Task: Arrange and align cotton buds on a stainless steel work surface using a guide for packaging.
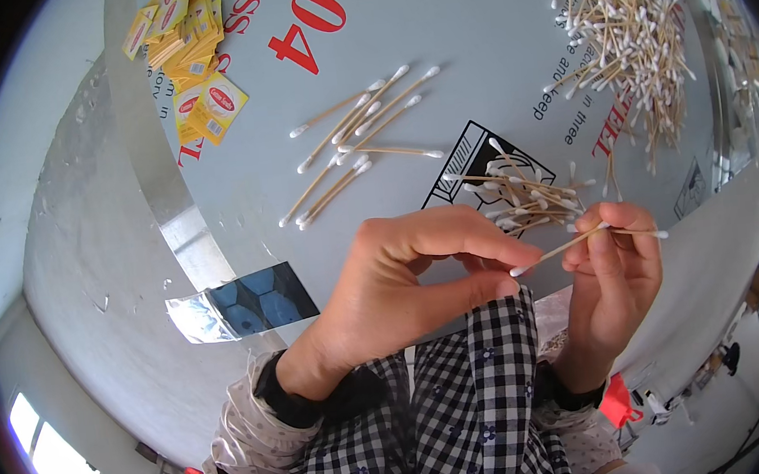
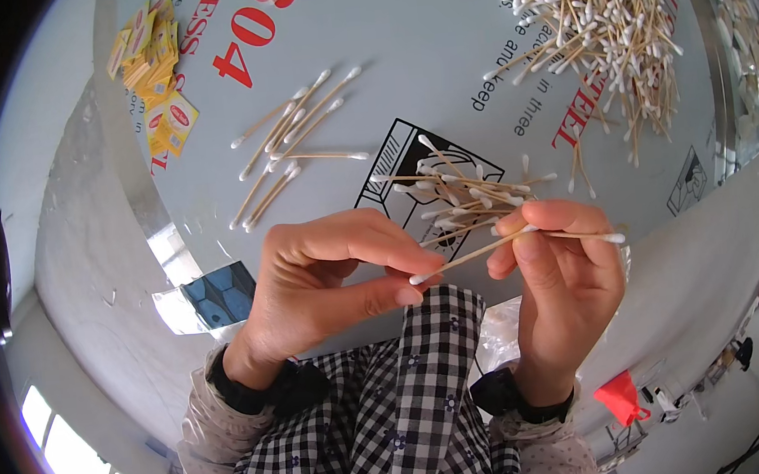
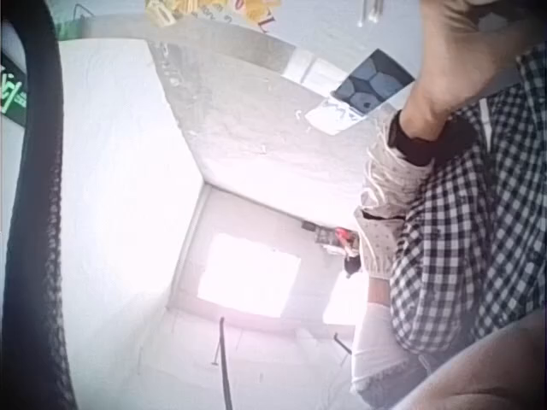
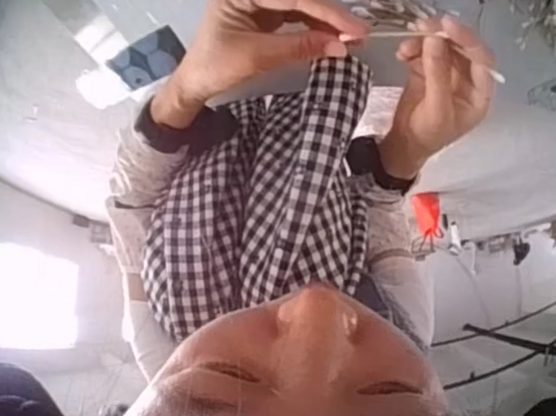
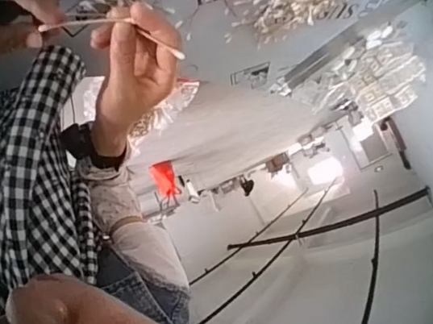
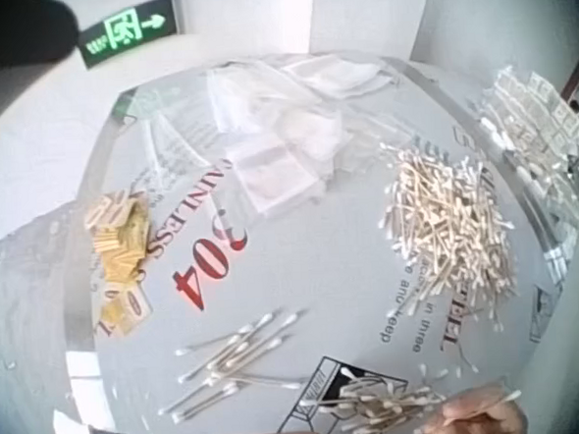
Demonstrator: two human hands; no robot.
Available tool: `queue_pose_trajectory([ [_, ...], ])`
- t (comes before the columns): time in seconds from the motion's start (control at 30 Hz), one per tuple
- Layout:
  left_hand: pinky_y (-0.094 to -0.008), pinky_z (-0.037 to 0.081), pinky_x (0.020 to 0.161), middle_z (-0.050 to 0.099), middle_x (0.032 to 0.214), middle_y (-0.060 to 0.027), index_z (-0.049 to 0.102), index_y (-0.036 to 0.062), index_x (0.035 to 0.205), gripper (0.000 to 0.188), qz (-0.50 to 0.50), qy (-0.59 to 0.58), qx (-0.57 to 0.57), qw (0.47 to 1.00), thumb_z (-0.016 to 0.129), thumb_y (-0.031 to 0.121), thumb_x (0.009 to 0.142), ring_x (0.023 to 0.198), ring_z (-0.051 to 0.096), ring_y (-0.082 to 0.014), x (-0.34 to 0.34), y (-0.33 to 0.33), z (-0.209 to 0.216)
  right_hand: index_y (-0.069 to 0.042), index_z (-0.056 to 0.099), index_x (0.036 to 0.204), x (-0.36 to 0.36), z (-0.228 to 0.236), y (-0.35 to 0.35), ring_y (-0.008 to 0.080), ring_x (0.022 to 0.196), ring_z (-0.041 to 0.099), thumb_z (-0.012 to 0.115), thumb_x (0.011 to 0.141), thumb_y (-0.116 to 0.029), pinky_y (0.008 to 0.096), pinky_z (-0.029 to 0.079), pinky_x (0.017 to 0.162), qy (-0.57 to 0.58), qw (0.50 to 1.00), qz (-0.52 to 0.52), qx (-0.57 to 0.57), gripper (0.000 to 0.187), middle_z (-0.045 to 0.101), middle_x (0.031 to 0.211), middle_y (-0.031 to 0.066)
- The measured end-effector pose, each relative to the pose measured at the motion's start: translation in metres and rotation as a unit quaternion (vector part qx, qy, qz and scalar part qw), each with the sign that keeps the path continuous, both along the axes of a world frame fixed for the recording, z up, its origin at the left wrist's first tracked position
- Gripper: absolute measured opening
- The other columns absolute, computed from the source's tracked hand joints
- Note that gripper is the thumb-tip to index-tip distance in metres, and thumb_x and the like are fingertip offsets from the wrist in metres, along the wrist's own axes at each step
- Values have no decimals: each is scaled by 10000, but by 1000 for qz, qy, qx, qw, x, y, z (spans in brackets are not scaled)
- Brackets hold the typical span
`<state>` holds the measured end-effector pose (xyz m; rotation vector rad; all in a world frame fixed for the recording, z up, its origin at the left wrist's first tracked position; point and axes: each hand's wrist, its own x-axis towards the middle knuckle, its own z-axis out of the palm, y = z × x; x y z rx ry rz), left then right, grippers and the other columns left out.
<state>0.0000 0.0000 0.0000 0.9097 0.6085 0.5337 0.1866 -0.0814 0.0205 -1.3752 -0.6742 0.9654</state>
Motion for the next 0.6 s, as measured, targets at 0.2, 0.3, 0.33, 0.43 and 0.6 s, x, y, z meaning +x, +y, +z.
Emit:
queue_pose_trajectory([
  [0.2,-287,540,796,716,987,-127,733,-16,1032,250,36,1,15,999,719,-117,804,877,673,-181,-4,-2,-6,53,615,1040,-10,8,3,177,694,639,642,891,43,263,551,602,-69,997,-20,0,151,652,946,170],
  [0.3,-292,554,805,708,999,-135,716,-27,1070,272,69,-15,16,997,710,-118,813,886,682,-189,-1,-3,-4,61,617,1023,-12,9,1,175,716,643,648,890,48,262,558,606,-100,995,-9,10,138,642,963,168],
  [0.33,-301,561,821,703,1003,-138,706,-35,1085,283,92,1,-12,996,704,-123,817,902,687,-199,2,-3,1,66,616,1022,-12,9,1,177,728,645,645,892,54,265,561,612,-112,994,-7,11,134,637,969,166],
  [0.43,-287,551,838,698,1055,-121,695,-21,1128,296,111,6,-31,993,700,-91,840,947,683,-176,1,-4,-1,77,614,1022,-12,9,0,177,749,645,637,897,67,267,564,623,-139,990,8,10,128,631,976,166],
  [0.6,-267,538,850,702,1111,-104,695,-7,1145,289,81,1,1,997,701,-55,860,979,674,-143,-5,-4,-7,89,610,1022,-11,9,-1,177,764,641,624,899,87,263,560,634,-168,985,33,3,124,627,976,173],
])
